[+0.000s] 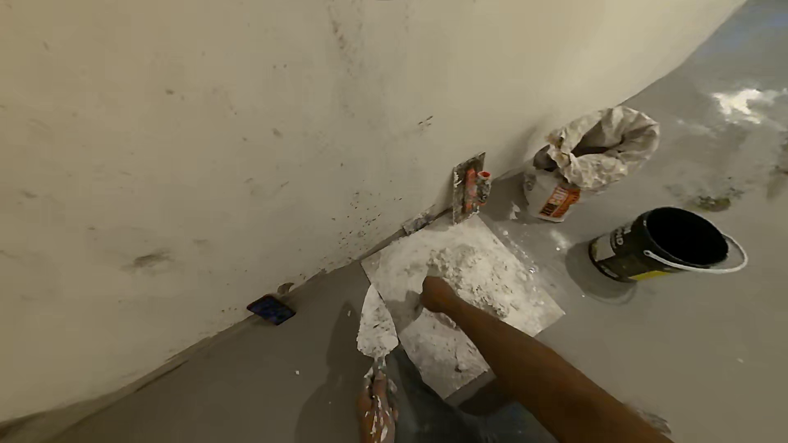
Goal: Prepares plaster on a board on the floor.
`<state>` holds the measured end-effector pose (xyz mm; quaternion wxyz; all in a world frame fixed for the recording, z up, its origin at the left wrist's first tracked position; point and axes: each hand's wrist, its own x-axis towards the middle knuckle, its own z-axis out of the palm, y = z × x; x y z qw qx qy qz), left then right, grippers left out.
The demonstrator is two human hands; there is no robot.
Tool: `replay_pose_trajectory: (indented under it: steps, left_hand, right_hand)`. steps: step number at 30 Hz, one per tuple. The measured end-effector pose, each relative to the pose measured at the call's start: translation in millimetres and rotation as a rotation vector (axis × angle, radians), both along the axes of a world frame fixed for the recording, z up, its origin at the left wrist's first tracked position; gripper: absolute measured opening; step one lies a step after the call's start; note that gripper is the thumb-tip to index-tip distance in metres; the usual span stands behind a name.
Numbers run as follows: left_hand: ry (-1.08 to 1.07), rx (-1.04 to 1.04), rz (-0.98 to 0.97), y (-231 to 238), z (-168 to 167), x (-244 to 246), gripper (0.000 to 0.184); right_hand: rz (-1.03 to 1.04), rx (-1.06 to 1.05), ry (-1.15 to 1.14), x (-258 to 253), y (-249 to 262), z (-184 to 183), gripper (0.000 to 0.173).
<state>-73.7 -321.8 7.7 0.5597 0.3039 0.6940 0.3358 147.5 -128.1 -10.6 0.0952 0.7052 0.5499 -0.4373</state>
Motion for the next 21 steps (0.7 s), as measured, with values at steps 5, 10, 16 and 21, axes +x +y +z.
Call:
replay_pose_trajectory:
  steps: [5, 10, 16, 21]
  left_hand:
    - [-0.039, -0.08, -0.008, 12.6, -12.1, -4.5, 0.037]
    - [-0.02, -0.052, -0.077, 15.3, -10.6, -6.8, 0.038]
    - [-0.09, -0.074, -0.149, 14.1, 4.4, -10.6, 0.041]
    - [0.013, 0.06, -0.341, 1.7, 15.7, 5.7, 0.051]
  right_hand:
    - [-0.018, 0.057, -0.041, -3.7, 18.2, 10.1, 0.031]
    - [-0.013, 0.024, -0.033, -22.0, 33.4, -16.8, 0.031]
    - [-0.269, 0.082, -0.037, 25.7, 2.8, 29.5, 0.037]
    - [-1.114, -0.023, 0.696, 71.4, -94.4, 45.4, 0.034]
